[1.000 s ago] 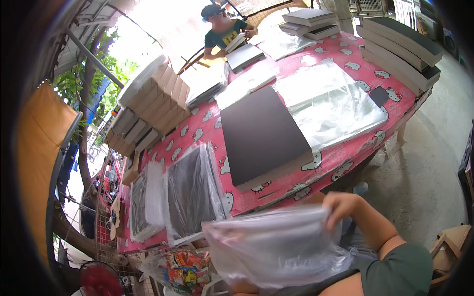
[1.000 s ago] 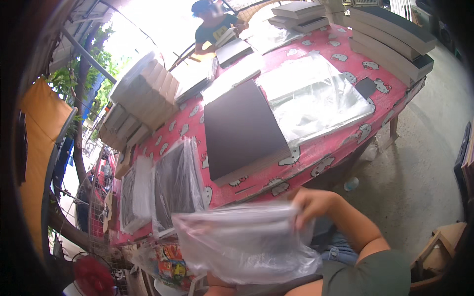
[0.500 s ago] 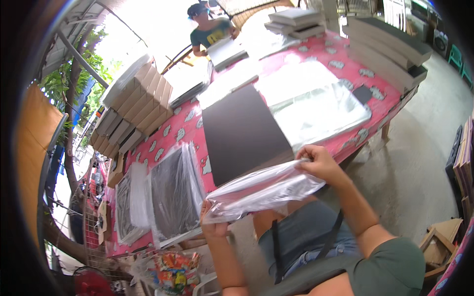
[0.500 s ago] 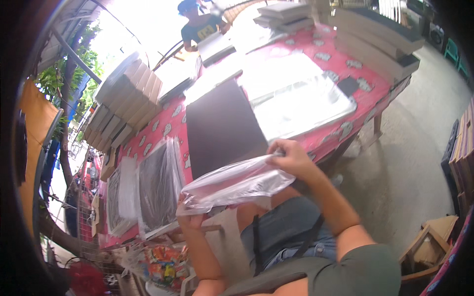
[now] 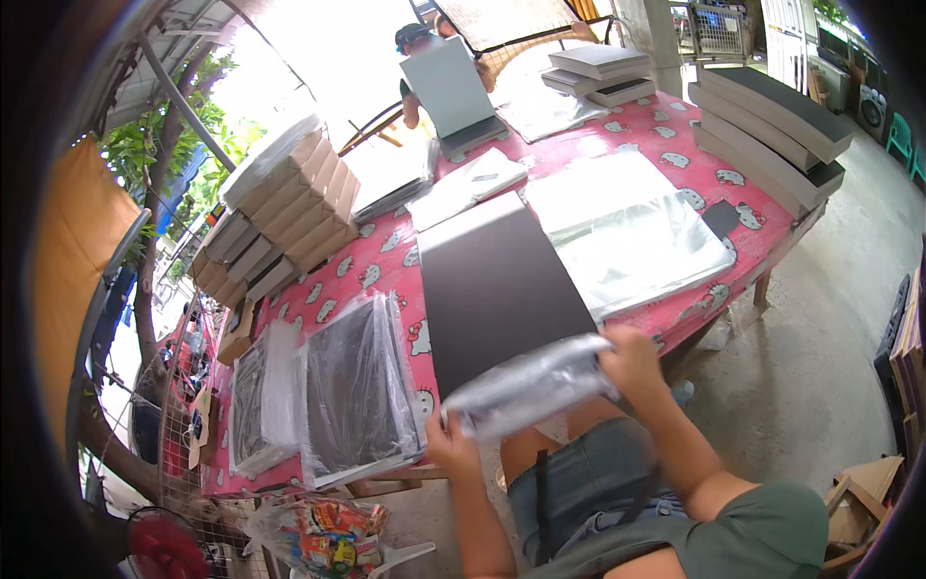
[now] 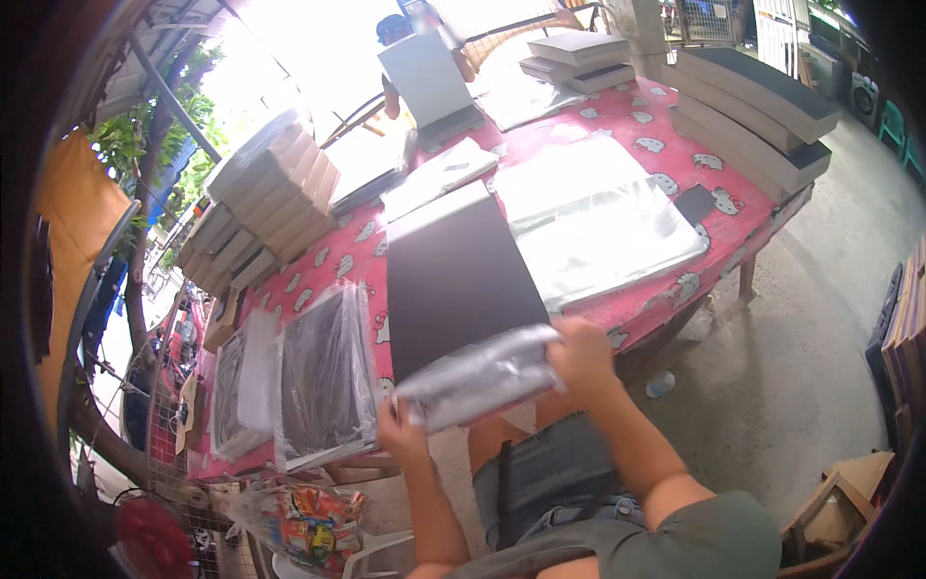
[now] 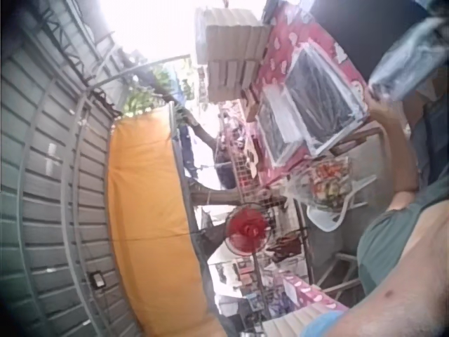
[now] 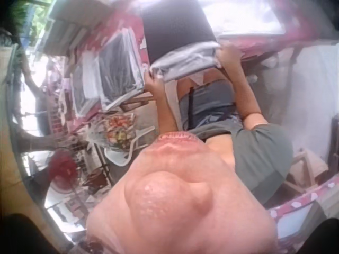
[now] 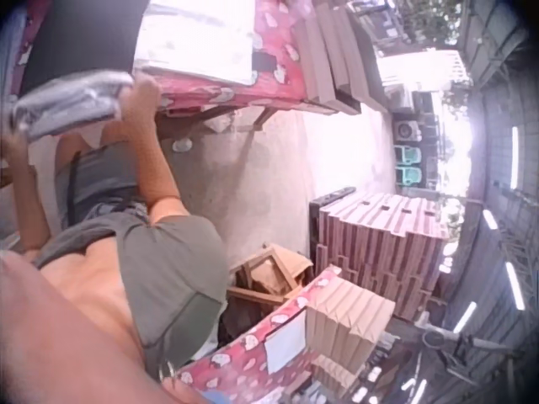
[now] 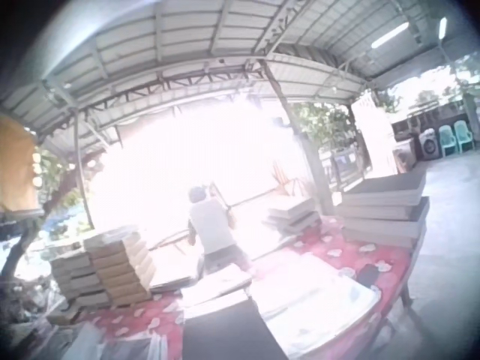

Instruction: The person takes individual stacks of paper and inserts them into plastic bags by hand, then places the finished packages into a larger stack.

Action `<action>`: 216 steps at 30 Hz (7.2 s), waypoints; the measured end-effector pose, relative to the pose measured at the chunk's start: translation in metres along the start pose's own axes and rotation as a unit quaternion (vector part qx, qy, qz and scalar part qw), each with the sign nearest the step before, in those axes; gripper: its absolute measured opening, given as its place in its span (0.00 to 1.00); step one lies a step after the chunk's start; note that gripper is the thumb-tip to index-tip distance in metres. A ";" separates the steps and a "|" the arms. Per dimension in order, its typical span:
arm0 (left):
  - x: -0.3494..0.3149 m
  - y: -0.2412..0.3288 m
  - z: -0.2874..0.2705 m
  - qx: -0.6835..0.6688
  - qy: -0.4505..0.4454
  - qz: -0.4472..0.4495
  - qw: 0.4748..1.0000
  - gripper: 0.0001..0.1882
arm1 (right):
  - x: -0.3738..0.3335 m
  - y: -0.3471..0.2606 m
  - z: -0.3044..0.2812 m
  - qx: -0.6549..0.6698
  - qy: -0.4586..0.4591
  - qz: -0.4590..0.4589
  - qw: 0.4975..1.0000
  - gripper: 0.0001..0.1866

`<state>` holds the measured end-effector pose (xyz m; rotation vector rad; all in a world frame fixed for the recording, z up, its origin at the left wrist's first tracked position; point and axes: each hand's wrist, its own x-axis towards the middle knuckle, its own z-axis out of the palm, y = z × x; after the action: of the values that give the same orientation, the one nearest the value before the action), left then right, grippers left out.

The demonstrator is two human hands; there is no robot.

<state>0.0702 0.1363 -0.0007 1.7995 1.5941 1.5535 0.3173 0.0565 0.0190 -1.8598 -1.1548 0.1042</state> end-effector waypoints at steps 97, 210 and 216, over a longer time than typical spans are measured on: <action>0.036 0.047 -0.021 -0.172 -0.155 0.140 0.963 0.28 | 0.213 0.177 -0.063 -0.240 0.071 -0.132 0.959 0.09; 0.061 -0.007 0.047 0.040 0.026 -0.020 0.999 0.11 | 0.069 0.008 0.039 0.128 0.010 0.105 0.986 0.16; 0.041 0.004 0.030 0.123 0.026 0.062 0.990 0.12 | 0.038 -0.001 0.035 0.014 0.016 0.043 0.999 0.14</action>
<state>0.0893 0.1818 0.0119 2.0356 1.7995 1.5227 0.3206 0.1080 0.0131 -1.8805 -1.0464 0.1389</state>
